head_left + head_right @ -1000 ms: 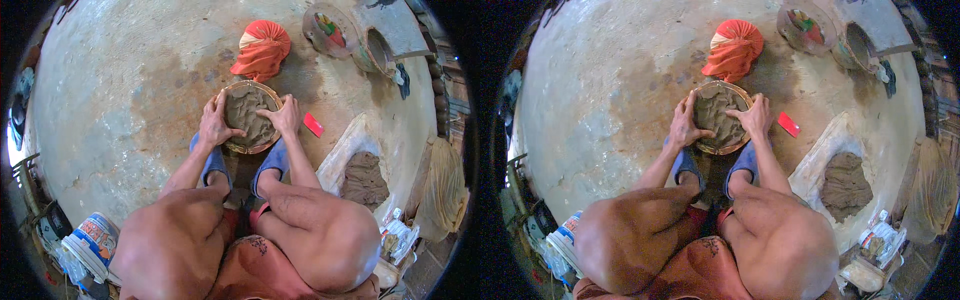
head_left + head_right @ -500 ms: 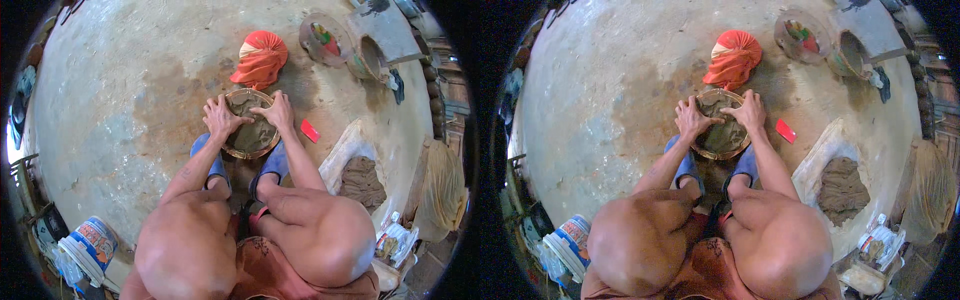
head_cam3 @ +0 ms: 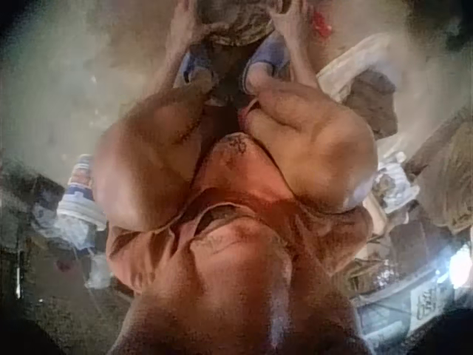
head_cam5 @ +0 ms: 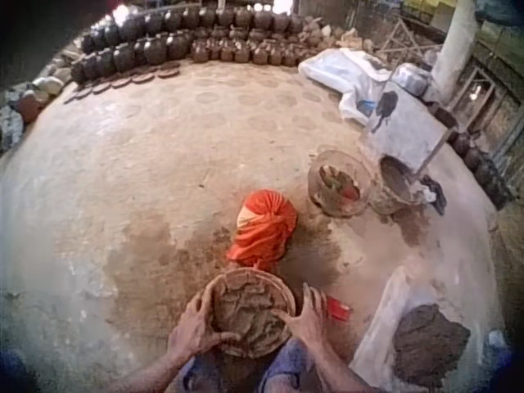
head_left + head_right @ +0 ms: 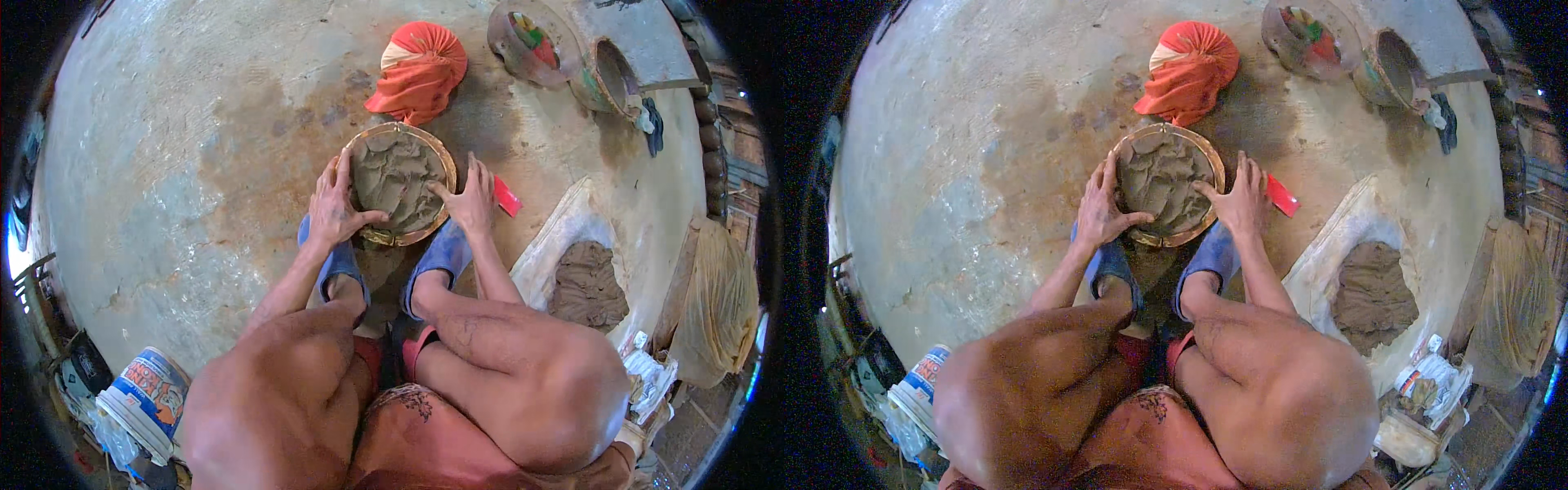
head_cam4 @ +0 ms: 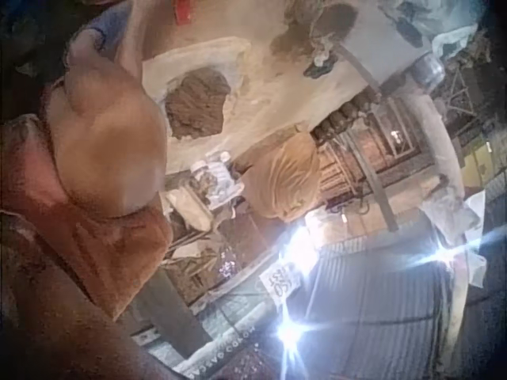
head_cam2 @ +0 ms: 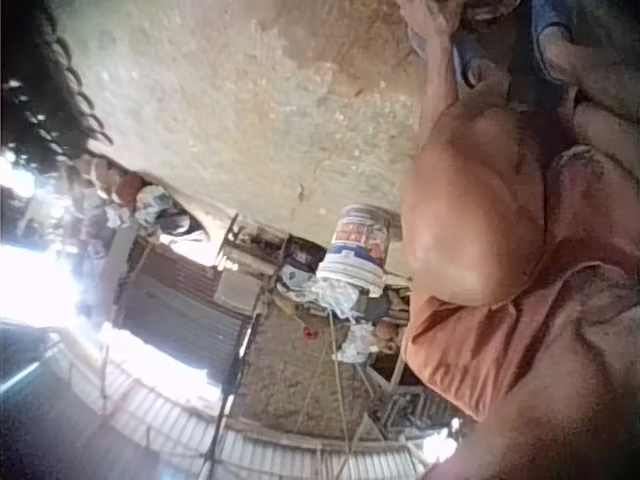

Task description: The person smooths clay in a round mold by hand and with a red scraper, removes the circular clay piece, places it on the floor, and picks up a prepared clay mass wrapped in cloth.

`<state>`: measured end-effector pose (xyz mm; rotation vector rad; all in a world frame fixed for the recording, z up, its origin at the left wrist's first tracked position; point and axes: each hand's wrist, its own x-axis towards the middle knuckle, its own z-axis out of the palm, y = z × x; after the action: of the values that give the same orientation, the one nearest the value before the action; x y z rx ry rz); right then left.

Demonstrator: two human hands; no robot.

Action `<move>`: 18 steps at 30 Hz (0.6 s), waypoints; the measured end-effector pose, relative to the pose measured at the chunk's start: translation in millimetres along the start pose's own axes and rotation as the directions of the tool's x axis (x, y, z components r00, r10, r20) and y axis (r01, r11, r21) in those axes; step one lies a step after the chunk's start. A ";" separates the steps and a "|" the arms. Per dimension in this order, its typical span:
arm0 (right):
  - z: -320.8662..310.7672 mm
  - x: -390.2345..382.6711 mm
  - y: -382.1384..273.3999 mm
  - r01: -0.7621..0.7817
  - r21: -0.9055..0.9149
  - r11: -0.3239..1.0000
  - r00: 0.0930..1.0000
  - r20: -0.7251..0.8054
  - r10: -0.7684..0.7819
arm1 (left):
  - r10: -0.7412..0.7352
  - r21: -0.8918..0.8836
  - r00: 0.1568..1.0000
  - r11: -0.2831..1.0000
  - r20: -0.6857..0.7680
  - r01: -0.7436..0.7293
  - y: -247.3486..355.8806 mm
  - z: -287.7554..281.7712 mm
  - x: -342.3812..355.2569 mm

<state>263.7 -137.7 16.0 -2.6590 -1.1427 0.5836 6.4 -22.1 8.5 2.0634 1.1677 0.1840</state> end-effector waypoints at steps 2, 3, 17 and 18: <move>14.3 -2.6 18.8 0.116 -0.013 0.993 0.982 -0.147 -0.117 | -0.017 -0.009 1.000 1.000 0.008 0.017 8.2 4.4 -2.2; 18.4 -9.5 12.2 0.118 -0.006 0.993 0.984 -0.133 -0.118 | 0.006 0.029 1.000 1.000 -0.013 -0.006 5.6 0.3 -7.3; -27.7 6.3 18.4 0.455 0.083 0.886 0.843 0.279 -0.459 | 0.033 0.127 0.996 0.992 -0.088 -0.021 -1.0 0.8 -10.4; -12.2 9.6 32.5 0.474 0.055 0.879 0.836 0.286 -0.469 | 0.047 0.053 0.996 0.998 -0.076 -0.043 -1.6 -2.2 -11.4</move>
<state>296.1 -153.3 13.9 -2.2093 -1.8171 0.8803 -2.2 -29.5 11.5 2.1460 1.1838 0.2597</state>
